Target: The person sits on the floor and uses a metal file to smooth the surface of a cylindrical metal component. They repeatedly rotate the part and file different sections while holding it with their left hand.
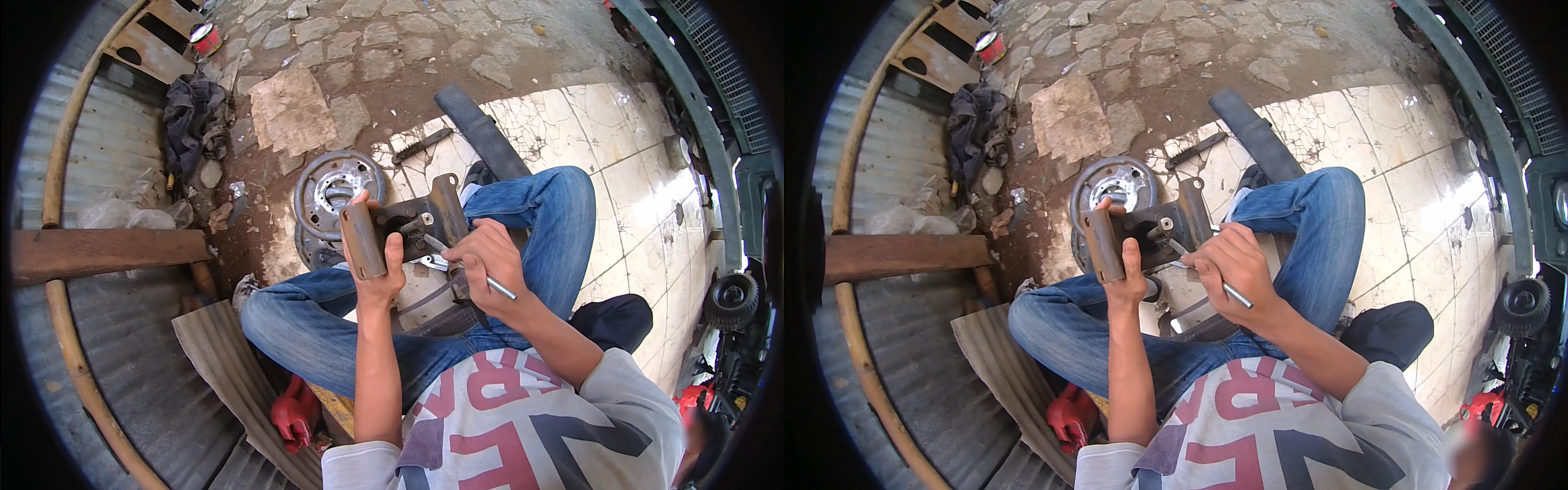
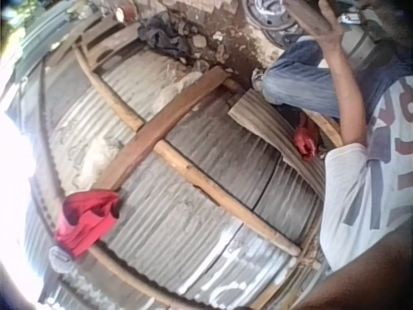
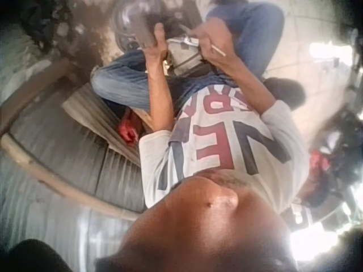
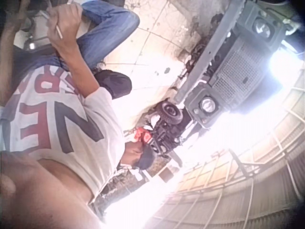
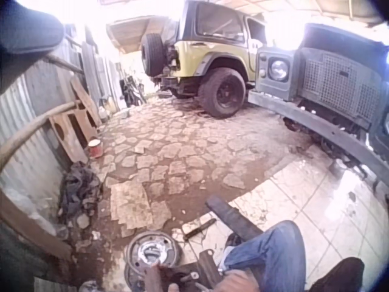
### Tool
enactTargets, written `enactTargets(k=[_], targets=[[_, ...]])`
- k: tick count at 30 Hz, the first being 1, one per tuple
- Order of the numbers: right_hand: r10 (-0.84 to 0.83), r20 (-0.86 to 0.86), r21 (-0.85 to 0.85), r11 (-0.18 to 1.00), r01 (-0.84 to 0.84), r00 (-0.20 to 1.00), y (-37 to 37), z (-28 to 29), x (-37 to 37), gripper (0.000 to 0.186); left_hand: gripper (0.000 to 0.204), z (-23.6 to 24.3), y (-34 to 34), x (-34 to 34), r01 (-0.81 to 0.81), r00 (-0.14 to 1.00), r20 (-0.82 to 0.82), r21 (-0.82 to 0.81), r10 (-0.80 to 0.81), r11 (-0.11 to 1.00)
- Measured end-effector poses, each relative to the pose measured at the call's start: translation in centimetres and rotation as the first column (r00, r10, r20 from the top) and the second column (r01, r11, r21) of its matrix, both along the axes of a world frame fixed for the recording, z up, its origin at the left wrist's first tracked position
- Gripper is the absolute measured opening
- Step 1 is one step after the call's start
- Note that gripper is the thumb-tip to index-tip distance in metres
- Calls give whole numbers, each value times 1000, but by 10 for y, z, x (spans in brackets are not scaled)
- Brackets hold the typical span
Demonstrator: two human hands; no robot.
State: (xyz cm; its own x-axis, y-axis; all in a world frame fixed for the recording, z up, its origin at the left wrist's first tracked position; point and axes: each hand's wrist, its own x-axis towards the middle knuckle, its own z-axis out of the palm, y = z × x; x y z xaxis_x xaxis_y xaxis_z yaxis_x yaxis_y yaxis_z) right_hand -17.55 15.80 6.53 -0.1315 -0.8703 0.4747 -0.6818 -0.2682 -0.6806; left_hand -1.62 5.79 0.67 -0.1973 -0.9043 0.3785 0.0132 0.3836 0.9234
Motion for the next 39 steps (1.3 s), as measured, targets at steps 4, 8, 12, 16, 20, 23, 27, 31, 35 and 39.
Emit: enactTargets(k=[4, 8, 12, 16, 20, 23, 27, 31, 35, 39], targets=[[17, 175, 63, 998, -28, 984, -7, -3, 1, 22, 82, 11, -8, 10, 75, 990, 124, -5, -74, 997], [47, 244, 35, 998, -57, 969, -12, -14, 0, 26, 92, 22, -17, 16, 153, 961, 220, 91, -170, 984], [10, 264, 62, 998, -28, 965, -12, -27, 1, 25, 93, 36, -20, 11, 140, 928, 315, 203, -200, 969], [160, 90, 129, 977, -171, 983, -4, -22, 10, 12, 87, 31, -23, 7, 151, 885, 441, 28, -148, 988], [11, 116, 159, 987, -29, 993, -10, -8, 10, 13, 78, 31, -16, -1, 130, 885, 462, -118, -61, 984], [57, 222, 153, 984, -93, 973, -14, -23, 7, 23, 71, 28, -14, -7, 124, 900, 432, -123, -60, 985], [31, 300, 281, 952, -119, 953, -36, -32, -14, 28, 72, 21, -20, -9, 172, 914, 390, -113, -115, 979], [143, 200, 186, 966, -181, 969, -34, -25, -9, 24, 75, 19, -26, -4, 172, 912, 388, -59, -137, 983], [184, 159, 188, 959, -213, 970, -57, -29, -35, 17, 74, 18, -30, -9, 111, 918, 389, -75, -73, 991], [266, 56, 137, 953, -271, 962, -44, -21, -21, 21, 73, 27, -32, -6, 171, 916, 379, -71, -131, 983]])
